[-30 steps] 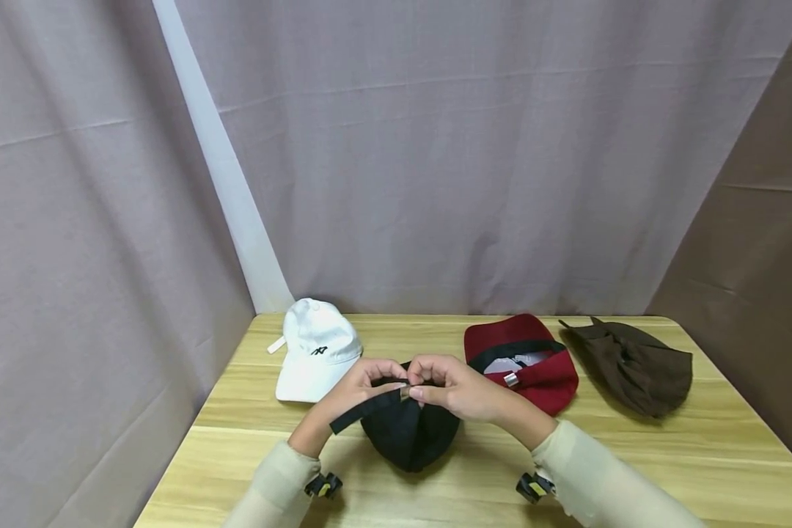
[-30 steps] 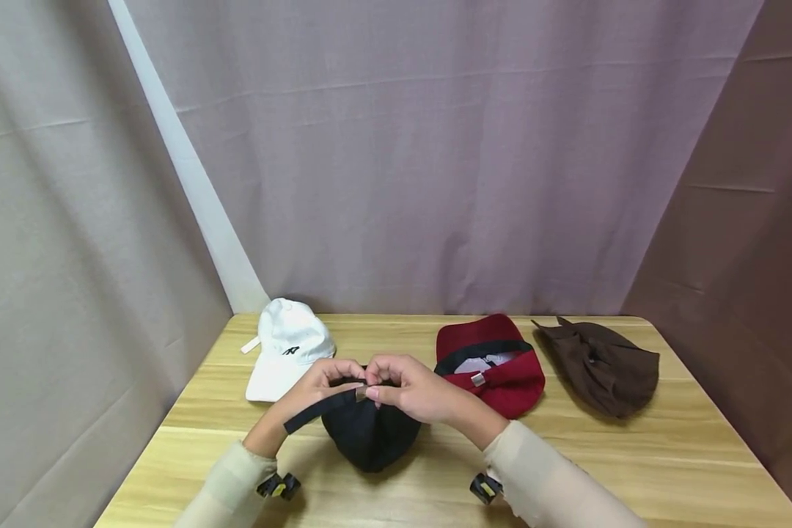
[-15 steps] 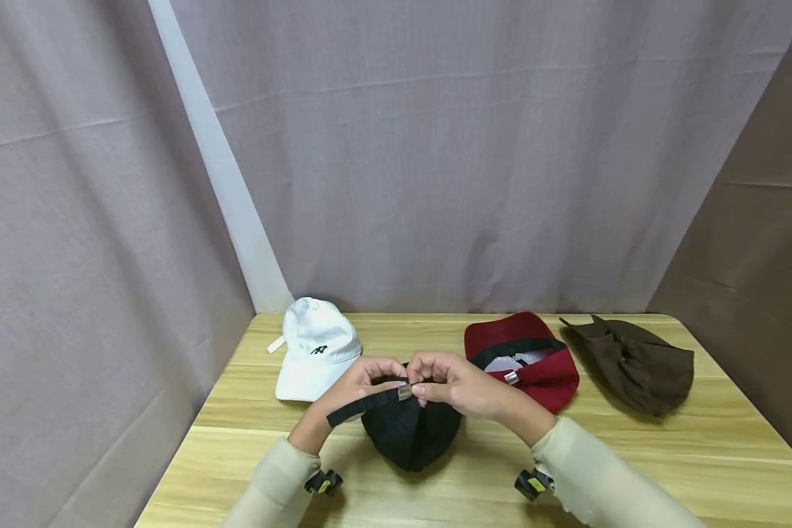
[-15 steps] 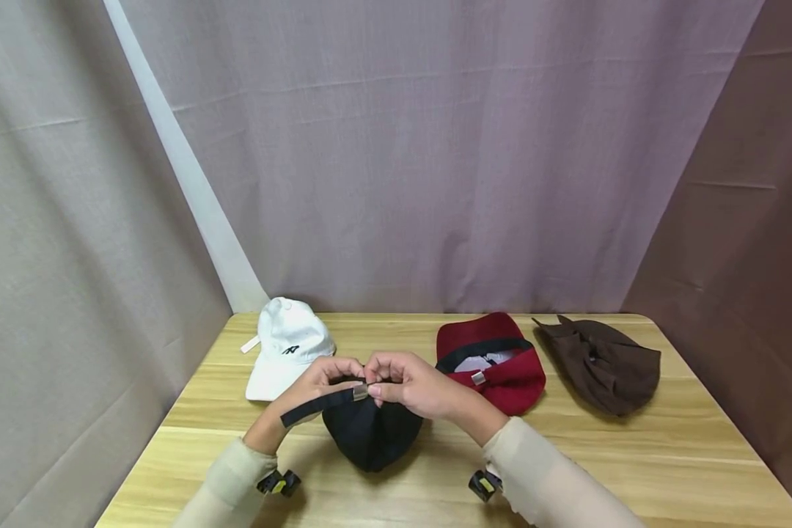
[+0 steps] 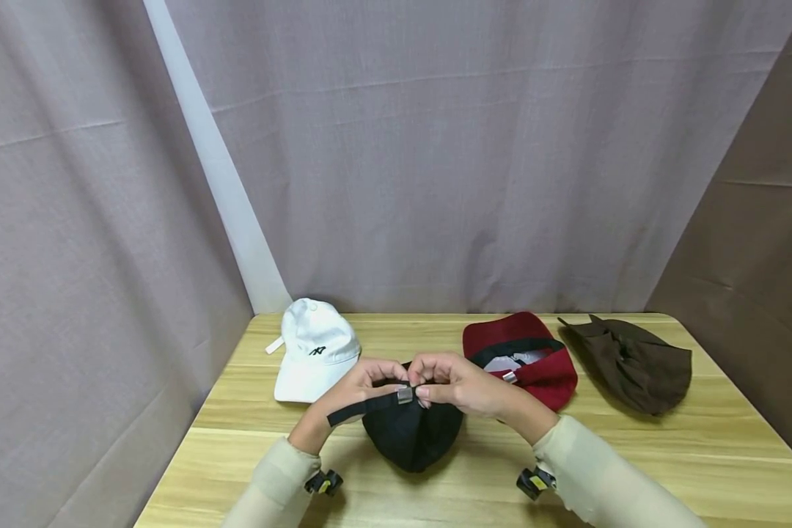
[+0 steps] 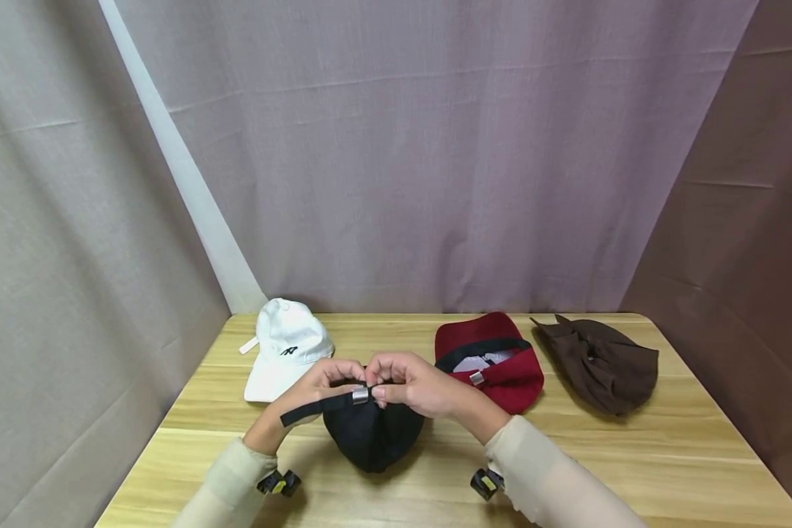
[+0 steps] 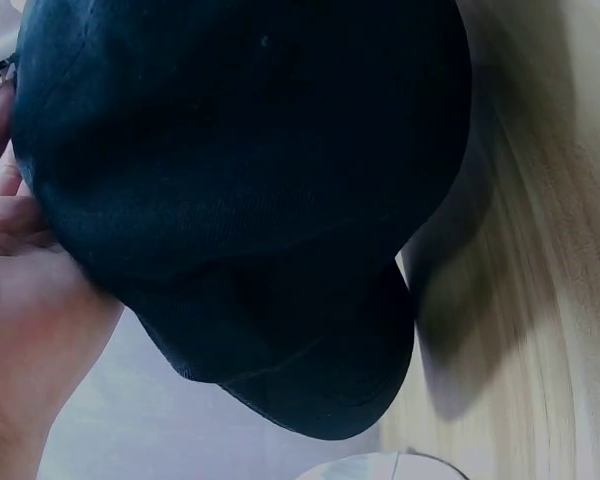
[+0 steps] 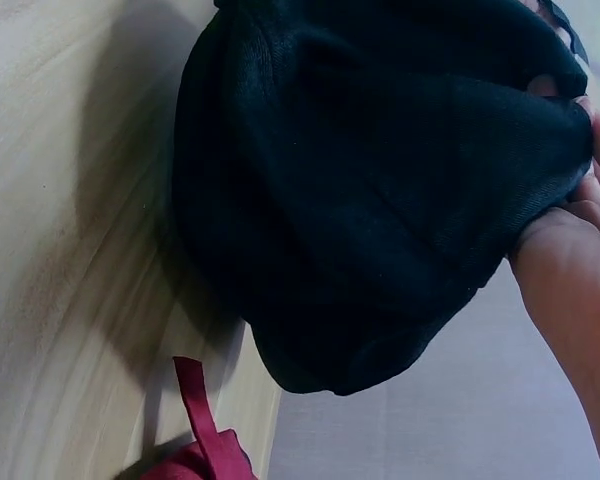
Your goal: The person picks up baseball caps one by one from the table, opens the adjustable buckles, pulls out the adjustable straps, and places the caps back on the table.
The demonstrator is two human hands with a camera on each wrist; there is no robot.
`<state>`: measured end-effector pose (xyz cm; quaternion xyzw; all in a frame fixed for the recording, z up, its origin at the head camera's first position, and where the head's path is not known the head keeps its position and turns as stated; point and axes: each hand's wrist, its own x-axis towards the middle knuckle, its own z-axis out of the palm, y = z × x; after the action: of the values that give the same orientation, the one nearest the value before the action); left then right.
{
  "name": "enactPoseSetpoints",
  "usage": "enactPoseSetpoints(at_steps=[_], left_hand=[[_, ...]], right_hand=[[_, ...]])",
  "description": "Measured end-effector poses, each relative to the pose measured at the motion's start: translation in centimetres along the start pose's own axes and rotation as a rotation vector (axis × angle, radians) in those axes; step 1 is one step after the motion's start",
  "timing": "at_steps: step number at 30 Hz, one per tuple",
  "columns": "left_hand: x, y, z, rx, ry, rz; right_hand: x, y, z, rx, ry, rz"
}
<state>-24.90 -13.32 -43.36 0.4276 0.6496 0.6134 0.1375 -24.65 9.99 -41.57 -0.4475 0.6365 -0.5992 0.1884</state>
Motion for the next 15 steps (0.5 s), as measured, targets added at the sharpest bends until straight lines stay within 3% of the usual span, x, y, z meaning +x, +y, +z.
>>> enactPoseSetpoints(at_steps=[10,15], left_hand=[[-0.05,0.15,0.5,0.025,0.052,-0.014],[-0.12,0.2,0.64,0.036,0.069,-0.019]], right_hand=[[-0.29,-0.67,0.36,-0.174,0.089,0.058],[-0.28,-1.03,0.6,-0.328,0.116,0.1]])
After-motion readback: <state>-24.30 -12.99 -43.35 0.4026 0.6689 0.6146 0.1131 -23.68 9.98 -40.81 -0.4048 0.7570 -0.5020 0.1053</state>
